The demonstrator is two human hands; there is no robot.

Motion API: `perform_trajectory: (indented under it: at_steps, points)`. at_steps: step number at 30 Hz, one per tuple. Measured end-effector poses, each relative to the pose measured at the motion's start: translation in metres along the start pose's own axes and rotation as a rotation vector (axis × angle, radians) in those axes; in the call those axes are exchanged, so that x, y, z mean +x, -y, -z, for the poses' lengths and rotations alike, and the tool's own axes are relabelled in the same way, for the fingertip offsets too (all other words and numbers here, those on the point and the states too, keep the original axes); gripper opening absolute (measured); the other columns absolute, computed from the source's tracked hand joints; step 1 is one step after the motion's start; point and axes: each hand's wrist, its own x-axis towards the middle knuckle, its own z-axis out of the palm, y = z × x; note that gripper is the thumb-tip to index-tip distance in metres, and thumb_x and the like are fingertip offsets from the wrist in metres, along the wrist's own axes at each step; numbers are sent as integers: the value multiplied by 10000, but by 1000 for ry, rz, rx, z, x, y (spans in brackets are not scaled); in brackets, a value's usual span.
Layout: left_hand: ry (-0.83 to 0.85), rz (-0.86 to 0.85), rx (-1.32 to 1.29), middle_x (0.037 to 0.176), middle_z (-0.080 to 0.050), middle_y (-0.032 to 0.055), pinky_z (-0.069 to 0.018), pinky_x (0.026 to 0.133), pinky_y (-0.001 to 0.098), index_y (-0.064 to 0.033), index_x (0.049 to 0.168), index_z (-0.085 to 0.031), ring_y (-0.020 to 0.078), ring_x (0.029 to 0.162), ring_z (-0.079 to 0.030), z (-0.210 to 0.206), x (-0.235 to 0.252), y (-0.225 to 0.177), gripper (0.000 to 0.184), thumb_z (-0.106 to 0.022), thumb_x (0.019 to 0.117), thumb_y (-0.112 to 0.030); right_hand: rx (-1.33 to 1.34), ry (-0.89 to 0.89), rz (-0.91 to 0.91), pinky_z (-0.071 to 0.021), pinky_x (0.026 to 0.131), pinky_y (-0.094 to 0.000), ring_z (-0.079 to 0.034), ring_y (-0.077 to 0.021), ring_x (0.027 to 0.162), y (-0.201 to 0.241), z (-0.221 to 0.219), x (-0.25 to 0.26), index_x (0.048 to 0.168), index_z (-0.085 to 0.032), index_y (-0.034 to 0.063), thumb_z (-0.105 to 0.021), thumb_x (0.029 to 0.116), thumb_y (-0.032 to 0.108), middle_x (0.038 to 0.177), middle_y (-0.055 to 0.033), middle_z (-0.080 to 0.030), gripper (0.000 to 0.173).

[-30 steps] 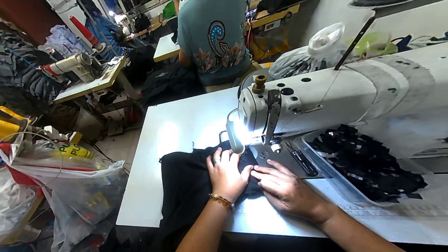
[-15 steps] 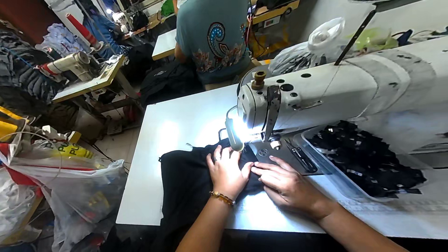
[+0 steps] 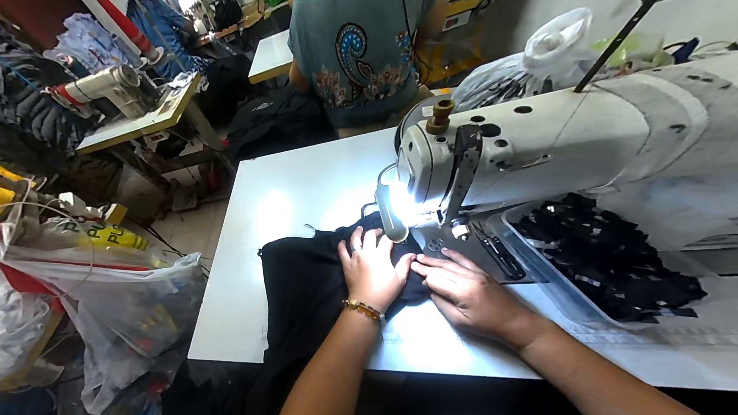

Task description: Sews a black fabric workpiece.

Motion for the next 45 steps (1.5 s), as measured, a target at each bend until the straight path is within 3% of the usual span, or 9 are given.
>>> perform_trajectory:
  at_steps: [10,15,19,24,30,34,37,39,45]
  points:
    - [55,-184,-133,1550,-507,47,-239,1194,638,-167,1287,-711,331,1513,-324,15,-5,22,357,-603,1016,-374,8,53,-112,-420,1123,-574,-616,-287,1301,2,1,7,944,-760,32,-488,917,155,1264,-97,-720,300]
    - [55,-360,44,877,-698,68,-467,927,562,-114,918,-749,299,979,-658,45,-12,57,342,-655,972,-439,3,-17,-341,-517,1030,-469,-639,-301,1216,36,9,4,1321,-661,31,-555,924,264,1321,-137,-662,472]
    - [121,-366,87,782,-700,76,-439,956,608,-90,852,-749,294,882,-682,83,-13,78,414,-660,960,-480,413,100,-598,-547,580,-241,-608,-42,623,74,13,3,1296,-684,101,-585,954,324,849,22,-700,420]
    - [169,-528,-78,702,-610,36,-423,876,520,-94,740,-681,218,786,-620,109,-16,82,323,-689,924,-359,1148,487,-1000,-626,664,-325,-723,-155,756,108,5,42,1497,-430,46,-552,1027,179,1080,-91,-703,504]
    - [151,-627,-84,769,-681,10,-447,983,490,-115,783,-693,175,833,-666,131,-24,63,98,-765,789,-180,1689,42,-952,-568,728,-242,-655,-42,788,135,-51,104,993,-646,118,-496,972,-11,849,32,-679,199]
    - [113,-594,66,751,-687,-13,-480,928,496,-146,823,-714,156,759,-673,128,-42,59,110,-812,781,-174,1107,370,-825,-553,723,-250,-644,-52,750,112,-35,84,956,-681,52,-569,1001,84,811,-1,-670,125]
    - [94,-635,31,747,-691,-14,-478,958,498,-161,857,-742,152,749,-678,111,-60,53,68,-792,812,-169,414,16,-470,-574,680,-321,-663,-114,736,87,-8,48,882,-736,58,-652,897,118,812,-32,-689,105]
    - [127,-658,31,741,-689,-8,-465,995,505,-161,865,-745,158,757,-683,100,-71,41,22,-759,849,-168,70,-112,-273,-577,881,-446,-708,-288,989,56,3,36,1047,-743,0,-658,891,148,1048,-148,-728,231]
    - [245,-724,-60,713,-652,22,-430,1072,509,-127,896,-678,188,716,-674,80,-88,2,27,-671,884,-149,-54,85,183,-481,1057,-617,-710,-395,1096,10,-2,29,986,-740,-35,-586,887,-55,1041,-215,-744,185]
